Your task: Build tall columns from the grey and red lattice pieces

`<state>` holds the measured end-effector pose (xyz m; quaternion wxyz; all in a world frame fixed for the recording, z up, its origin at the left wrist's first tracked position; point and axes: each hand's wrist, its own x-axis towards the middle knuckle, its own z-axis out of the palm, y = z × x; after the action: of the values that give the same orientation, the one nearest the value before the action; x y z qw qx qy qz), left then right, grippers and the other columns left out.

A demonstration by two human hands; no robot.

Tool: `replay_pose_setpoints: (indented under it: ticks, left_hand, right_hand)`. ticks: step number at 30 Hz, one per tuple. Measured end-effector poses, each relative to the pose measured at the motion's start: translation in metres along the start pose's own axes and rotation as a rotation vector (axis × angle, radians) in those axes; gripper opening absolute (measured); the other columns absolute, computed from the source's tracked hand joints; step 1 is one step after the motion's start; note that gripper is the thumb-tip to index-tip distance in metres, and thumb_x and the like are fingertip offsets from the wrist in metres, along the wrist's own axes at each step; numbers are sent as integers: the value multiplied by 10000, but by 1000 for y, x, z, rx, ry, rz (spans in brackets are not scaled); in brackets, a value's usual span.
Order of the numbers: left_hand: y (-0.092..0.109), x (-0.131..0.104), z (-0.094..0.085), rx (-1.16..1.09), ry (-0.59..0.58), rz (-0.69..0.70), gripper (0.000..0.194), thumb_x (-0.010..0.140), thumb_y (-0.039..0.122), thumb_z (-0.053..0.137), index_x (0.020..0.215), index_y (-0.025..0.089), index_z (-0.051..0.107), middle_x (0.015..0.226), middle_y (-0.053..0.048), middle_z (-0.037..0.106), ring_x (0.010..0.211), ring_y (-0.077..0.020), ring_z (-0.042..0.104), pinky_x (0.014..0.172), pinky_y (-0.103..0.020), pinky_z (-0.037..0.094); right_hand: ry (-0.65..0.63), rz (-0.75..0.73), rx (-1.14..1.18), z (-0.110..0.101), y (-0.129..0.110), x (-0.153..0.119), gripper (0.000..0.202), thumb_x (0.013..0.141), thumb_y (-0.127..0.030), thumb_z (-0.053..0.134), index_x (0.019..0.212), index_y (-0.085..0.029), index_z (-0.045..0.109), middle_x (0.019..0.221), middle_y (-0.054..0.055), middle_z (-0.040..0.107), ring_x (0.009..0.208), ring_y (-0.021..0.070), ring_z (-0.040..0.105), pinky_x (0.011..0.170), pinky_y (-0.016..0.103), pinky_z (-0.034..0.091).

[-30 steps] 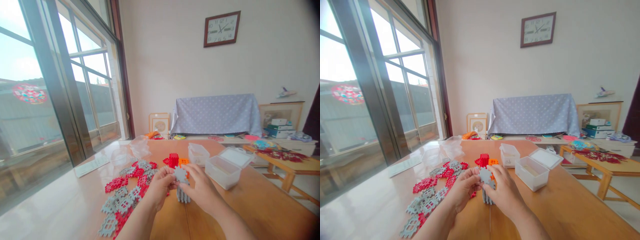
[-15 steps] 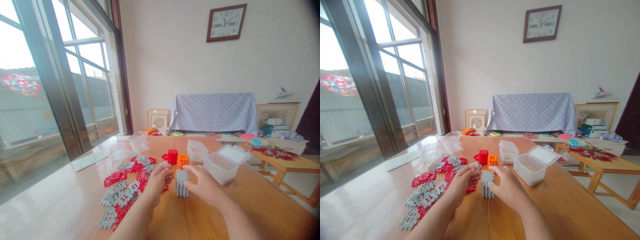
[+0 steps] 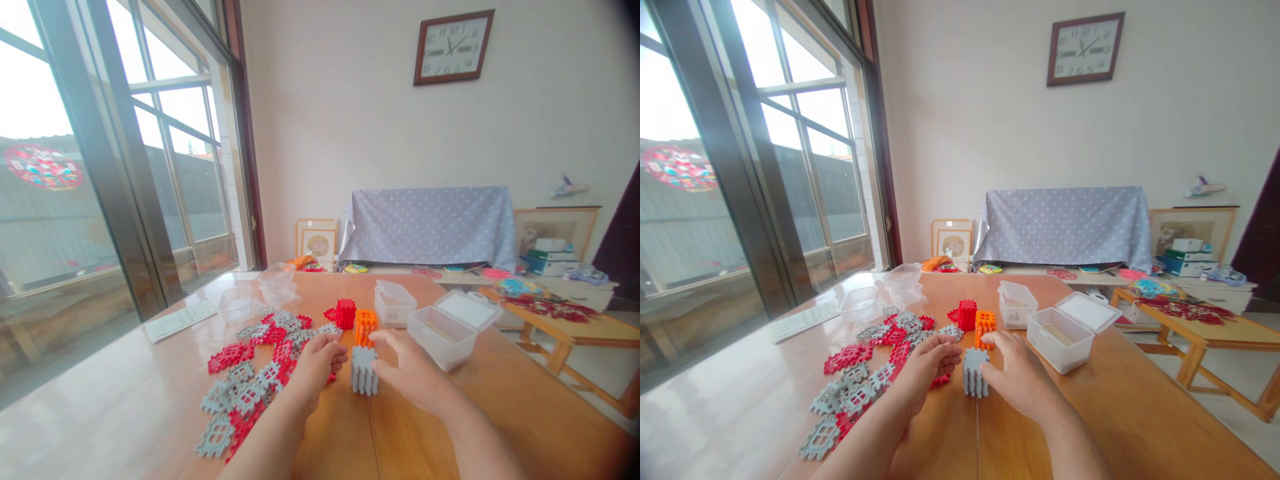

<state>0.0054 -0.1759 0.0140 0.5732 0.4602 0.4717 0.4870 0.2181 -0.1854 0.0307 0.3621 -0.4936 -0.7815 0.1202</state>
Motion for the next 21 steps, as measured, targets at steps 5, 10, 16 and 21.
replay_pose_setpoints:
  ticks: [5,10,16,21]
  left_hand:
    - [-4,3,2,7,28,-15,351,749,456,653,980,198,596,987,-81,709,879,-180,676,755,-277,466]
    - [-13,3,7,9,44,24,240,786,372,614,941,190,601,943,-70,680,820,-155,620,670,-245,409]
    - [-23,7,6,111,105,50,184,806,293,560,928,179,638,820,-38,634,669,-122,496,591,-242,330]
    - [-26,9,6,101,102,27,188,803,284,570,948,184,639,768,-19,600,609,-116,452,546,-248,283]
  right_hand:
    - [56,119,31,3,15,4,220,847,-291,498,999,-251,653,973,23,734,913,213,675,781,320,503]
    - [10,163,-76,9,36,5,218,884,-360,459,789,-259,627,691,-24,685,656,193,642,572,268,435]
    - [19,108,-96,17,55,8,243,876,-417,487,770,-283,659,684,-25,704,594,195,639,533,267,436]
    - [136,121,-135,19,57,3,238,871,-444,508,881,-299,697,722,0,726,609,224,669,540,292,465]
